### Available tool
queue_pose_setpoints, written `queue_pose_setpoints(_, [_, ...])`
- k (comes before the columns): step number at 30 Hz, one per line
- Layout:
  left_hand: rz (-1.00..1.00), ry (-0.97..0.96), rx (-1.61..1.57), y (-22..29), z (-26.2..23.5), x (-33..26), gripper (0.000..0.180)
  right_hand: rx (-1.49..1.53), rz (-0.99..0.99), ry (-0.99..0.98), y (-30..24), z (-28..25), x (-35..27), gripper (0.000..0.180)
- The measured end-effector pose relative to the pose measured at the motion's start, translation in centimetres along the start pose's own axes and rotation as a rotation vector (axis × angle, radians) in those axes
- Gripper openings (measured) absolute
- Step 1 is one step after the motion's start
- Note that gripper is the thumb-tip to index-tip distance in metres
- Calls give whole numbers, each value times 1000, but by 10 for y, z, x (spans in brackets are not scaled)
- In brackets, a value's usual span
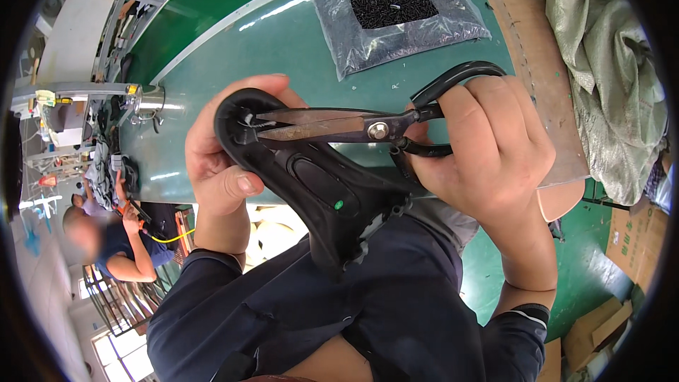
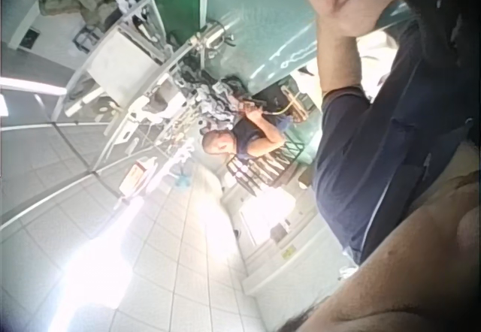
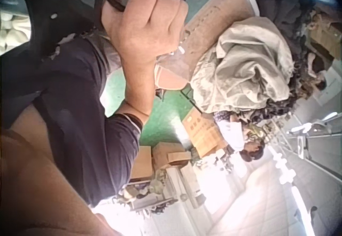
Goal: Trim excess material from bicycle seats using a pair of scissors.
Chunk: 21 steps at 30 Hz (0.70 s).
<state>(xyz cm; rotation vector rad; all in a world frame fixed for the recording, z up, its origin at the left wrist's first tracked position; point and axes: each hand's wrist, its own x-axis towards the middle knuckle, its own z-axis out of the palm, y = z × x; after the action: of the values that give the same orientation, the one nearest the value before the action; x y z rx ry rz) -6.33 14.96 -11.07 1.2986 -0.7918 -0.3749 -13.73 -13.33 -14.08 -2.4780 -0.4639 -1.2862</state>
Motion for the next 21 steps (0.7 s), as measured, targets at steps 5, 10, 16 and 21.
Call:
queue_pose_setpoints(5, [-129,42,-38,6,9,-3,85,-25,-60,24,4,-1,3,41])
queue_pose_setpoints(10, [-97,-59,-22,2,3,0,83,-29,-68,-45,1,-10,6,40])
queue_pose_setpoints(16, [-55,-87,80,-4,1,3,81,81,54,-191,-8,-14,1,38])
queue_pose_setpoints(21, [-100,-15,59,-9,1,0,83,140,116,-183,-9,-7,-2,36])
